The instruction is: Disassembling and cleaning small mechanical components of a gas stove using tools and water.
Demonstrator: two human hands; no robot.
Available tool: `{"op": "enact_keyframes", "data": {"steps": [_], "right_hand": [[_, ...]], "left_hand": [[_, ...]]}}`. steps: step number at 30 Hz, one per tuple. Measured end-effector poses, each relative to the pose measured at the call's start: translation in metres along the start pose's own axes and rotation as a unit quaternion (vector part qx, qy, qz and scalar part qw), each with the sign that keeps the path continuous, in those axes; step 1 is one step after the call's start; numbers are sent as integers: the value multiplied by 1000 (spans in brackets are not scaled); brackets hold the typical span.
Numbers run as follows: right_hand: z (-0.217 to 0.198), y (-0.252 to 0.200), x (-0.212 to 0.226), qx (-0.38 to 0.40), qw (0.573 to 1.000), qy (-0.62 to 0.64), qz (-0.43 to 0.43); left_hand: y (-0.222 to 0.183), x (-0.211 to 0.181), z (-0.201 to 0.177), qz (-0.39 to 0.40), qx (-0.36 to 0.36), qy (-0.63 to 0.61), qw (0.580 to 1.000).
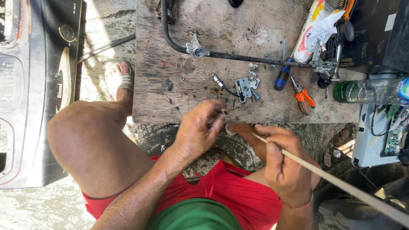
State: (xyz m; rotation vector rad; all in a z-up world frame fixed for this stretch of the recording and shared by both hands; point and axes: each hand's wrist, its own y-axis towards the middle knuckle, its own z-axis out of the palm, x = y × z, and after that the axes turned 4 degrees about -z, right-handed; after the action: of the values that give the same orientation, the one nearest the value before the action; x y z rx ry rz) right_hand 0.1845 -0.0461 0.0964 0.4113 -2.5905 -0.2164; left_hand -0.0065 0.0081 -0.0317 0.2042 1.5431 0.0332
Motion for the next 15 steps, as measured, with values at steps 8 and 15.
{"op": "enact_keyframes", "data": {"steps": [8,15], "right_hand": [[-18,-10,-59,116,952,-117,258],[-25,-24,-131,371,832,-273,308]], "left_hand": [[9,-2,-54,-29,-86,29,995],[16,-5,-58,1,-137,67,988]]}}
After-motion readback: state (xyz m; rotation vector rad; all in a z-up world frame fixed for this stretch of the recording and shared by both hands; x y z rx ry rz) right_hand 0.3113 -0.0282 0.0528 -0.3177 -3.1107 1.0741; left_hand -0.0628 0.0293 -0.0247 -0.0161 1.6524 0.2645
